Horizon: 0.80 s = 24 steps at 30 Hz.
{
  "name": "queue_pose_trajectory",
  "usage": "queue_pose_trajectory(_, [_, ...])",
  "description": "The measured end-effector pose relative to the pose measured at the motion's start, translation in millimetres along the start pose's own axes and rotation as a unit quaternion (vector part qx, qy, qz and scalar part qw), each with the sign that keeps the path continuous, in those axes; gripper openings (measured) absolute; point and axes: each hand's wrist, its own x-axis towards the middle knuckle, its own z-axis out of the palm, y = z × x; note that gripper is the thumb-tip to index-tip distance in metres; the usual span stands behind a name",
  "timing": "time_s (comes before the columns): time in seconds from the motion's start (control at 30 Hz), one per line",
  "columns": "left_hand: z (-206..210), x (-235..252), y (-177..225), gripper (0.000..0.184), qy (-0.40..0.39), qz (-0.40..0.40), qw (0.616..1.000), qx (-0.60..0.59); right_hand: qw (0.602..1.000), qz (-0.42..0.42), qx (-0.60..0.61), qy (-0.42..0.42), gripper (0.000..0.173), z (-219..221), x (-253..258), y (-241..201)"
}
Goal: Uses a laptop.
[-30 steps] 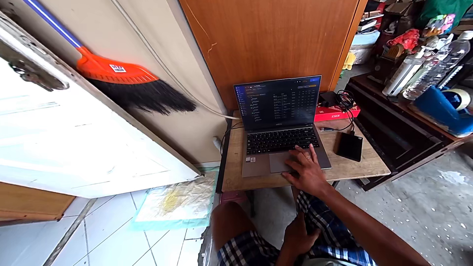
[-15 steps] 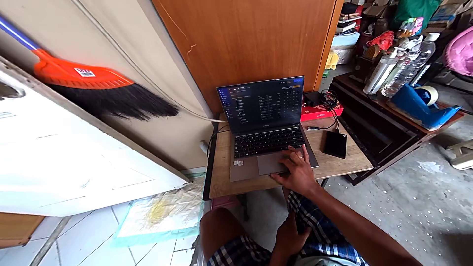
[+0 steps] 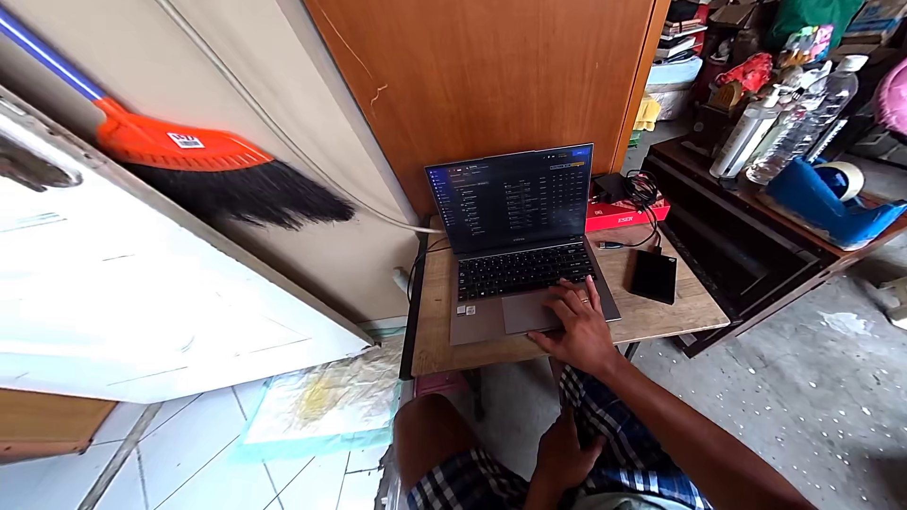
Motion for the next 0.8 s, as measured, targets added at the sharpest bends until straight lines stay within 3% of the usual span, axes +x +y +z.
queue_pose_trajectory(0.5, [-1.9,-2.6,0.9,0.088,0.004,0.005,1.0,-0.006,1.0,0.016,0.003,-0.008,0.063,1.0,0.4,-0.9])
queue_pose_trajectory(0.8, [-1.3,-3.1,1.3,0.087,0.003,0.012,1.0,-0.007,0.997,-0.054,0.029,-0.042,0.045,2.3,1.6,2.9])
